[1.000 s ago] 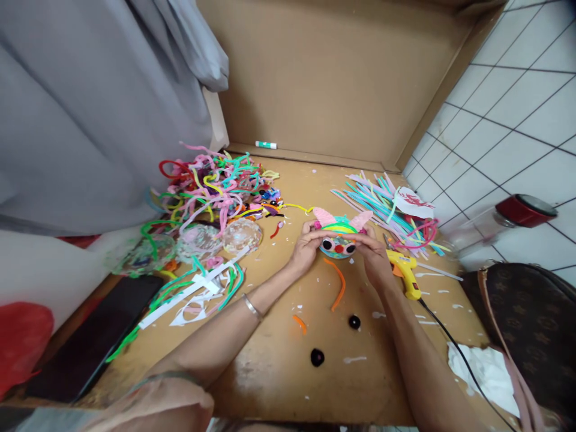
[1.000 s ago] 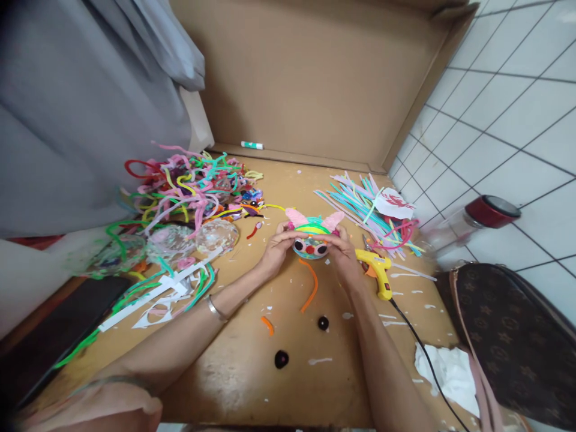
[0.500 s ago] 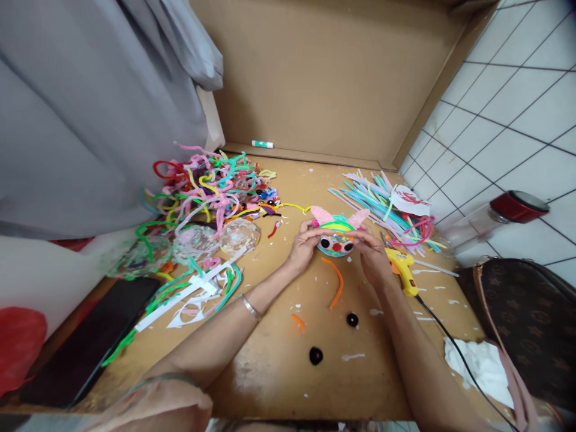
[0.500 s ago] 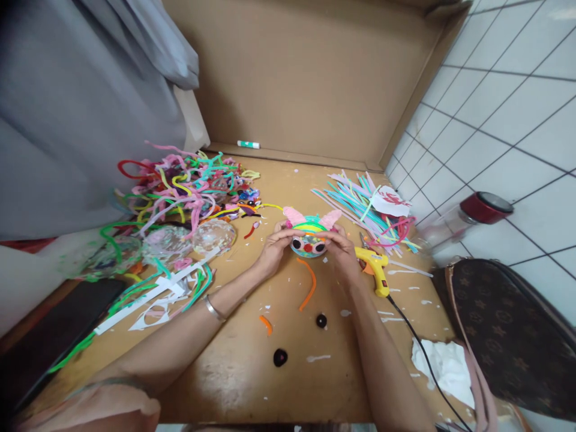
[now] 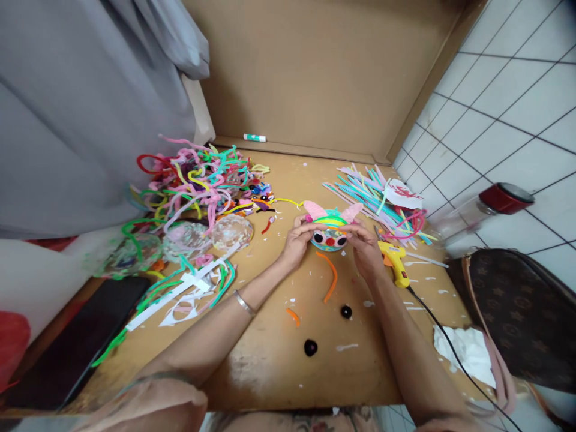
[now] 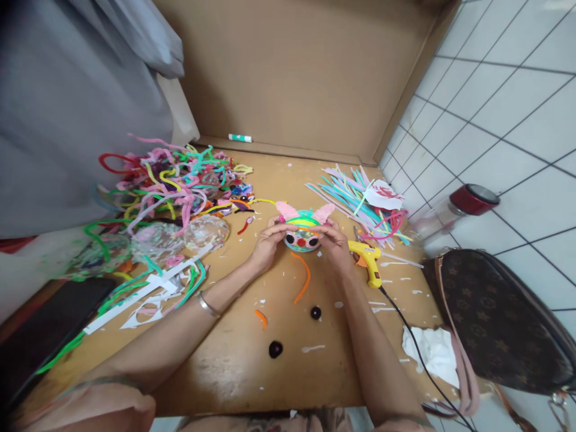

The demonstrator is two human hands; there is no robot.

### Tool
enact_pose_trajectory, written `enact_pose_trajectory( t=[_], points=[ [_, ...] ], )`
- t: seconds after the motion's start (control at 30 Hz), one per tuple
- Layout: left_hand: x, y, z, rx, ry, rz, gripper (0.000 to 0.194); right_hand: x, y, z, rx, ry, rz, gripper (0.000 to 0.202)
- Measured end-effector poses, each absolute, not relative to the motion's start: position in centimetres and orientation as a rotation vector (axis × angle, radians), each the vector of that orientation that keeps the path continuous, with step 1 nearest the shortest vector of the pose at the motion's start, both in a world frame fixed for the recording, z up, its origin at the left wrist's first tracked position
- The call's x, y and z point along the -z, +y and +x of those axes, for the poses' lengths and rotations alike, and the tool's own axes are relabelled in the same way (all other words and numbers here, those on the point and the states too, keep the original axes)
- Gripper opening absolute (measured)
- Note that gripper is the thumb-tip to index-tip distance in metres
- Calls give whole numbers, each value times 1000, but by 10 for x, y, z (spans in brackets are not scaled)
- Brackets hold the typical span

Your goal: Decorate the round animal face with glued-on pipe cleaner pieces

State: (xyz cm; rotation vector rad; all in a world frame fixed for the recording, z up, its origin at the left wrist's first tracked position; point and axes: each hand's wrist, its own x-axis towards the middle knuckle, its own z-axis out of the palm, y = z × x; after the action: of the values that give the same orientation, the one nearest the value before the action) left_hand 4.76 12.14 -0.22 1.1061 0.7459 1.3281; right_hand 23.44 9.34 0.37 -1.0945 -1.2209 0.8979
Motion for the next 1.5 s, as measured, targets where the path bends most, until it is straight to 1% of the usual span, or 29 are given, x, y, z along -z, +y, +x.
enact_pose_trajectory(
  t=[0.37,0.57,0.8,1.0,1.5],
  points=[
    [7,124,48,-1353,714,1061,13,-10,90,227,-910,-1180,-1063,15],
    [6,124,49,-1356,721,1067,13,-11,90,226,-924,-1159,-1079,16],
    [4,121,48,-1365,711,1090,14,-4,91,232,-899,-1251,-1035,13],
    [5,122,48,-1361,724,1102,14,-5,90,233,-823,-1328,-1108,18],
    [6,125,49,-1346,665,935,10,-1,93,236,-828,-1357,-1084,19]
  ],
)
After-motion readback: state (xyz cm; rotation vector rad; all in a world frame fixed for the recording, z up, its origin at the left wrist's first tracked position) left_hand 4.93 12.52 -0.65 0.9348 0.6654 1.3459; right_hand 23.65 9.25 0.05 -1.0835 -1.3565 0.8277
